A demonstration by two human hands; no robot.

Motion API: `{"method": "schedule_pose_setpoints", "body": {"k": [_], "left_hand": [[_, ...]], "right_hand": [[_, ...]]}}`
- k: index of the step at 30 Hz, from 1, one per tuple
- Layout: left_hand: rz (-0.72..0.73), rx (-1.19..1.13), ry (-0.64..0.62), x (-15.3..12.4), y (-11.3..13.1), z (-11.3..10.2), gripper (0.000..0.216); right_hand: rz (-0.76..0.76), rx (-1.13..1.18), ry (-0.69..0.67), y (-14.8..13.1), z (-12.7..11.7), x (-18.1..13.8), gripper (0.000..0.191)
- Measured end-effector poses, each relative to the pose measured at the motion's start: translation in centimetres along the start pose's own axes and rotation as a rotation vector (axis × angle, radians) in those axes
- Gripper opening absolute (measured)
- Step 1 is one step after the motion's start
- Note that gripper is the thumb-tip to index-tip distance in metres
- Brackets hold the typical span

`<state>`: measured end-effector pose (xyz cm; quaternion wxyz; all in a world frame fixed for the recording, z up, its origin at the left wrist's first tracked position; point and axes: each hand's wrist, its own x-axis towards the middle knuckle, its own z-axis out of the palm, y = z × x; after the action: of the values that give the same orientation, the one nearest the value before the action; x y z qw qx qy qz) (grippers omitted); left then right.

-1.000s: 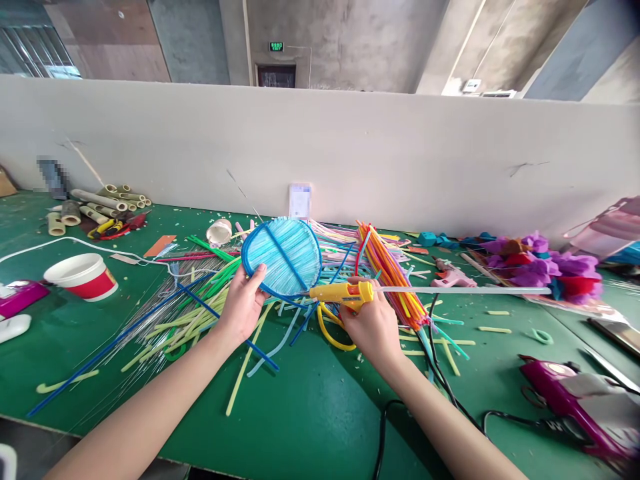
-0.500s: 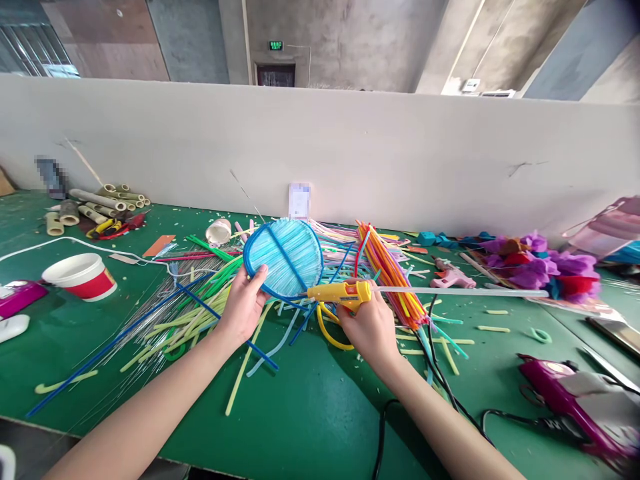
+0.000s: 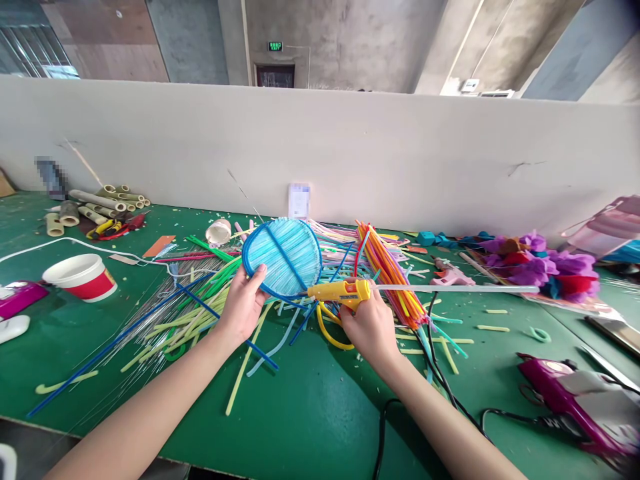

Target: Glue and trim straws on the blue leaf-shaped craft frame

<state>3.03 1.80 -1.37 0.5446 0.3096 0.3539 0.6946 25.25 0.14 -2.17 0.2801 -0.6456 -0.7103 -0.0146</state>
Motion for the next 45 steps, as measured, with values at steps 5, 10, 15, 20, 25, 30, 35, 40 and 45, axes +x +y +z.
{"method": "schedule_pose_setpoints", "body": {"k": [5, 10, 15, 20, 25, 30, 35, 40, 45], "left_hand": [[0.013, 0.005, -0.018, 0.0, 0.0, -0.1, 0.046], [0.015, 0.013, -0.017, 0.0, 0.0, -0.1, 0.045], [0.015, 0.008, -0.011, 0.1, 0.0, -0.2, 0.044], [0.022, 0.021, -0.003, 0.1, 0.0, -0.2, 0.045], [0.030, 0.023, -0.005, 0.2, 0.1, -0.2, 0.042], [0.035, 0.017, 0.002, 0.2, 0.1, -0.2, 0.040], [0.029, 0.017, 0.005, 0.2, 0.2, -0.2, 0.040], [0.022, 0.022, 0.004, 0.1, 0.3, -0.1, 0.041], [0.019, 0.022, -0.001, 0.1, 0.3, -0.1, 0.042]], "right_hand": [[-0.014, 0.018, -0.025, 0.1, -0.1, 0.0, 0.040], [-0.024, 0.031, -0.021, 0.1, -0.1, 0.0, 0.041], [-0.032, -0.027, -0.003, 0.5, 0.1, 0.0, 0.040], [-0.042, -0.058, 0.025, 0.9, 0.2, 0.0, 0.043], [-0.053, -0.037, 0.046, 0.9, 0.2, 0.1, 0.044], [-0.034, -0.040, 0.032, 0.9, 0.1, 0.1, 0.043], [-0.014, -0.068, 0.009, 1.0, 0.0, 0.2, 0.046], [-0.039, -0.067, 0.031, 1.0, 0.0, 0.1, 0.046], [-0.026, -0.055, 0.044, 1.0, -0.1, 0.2, 0.044]]}}
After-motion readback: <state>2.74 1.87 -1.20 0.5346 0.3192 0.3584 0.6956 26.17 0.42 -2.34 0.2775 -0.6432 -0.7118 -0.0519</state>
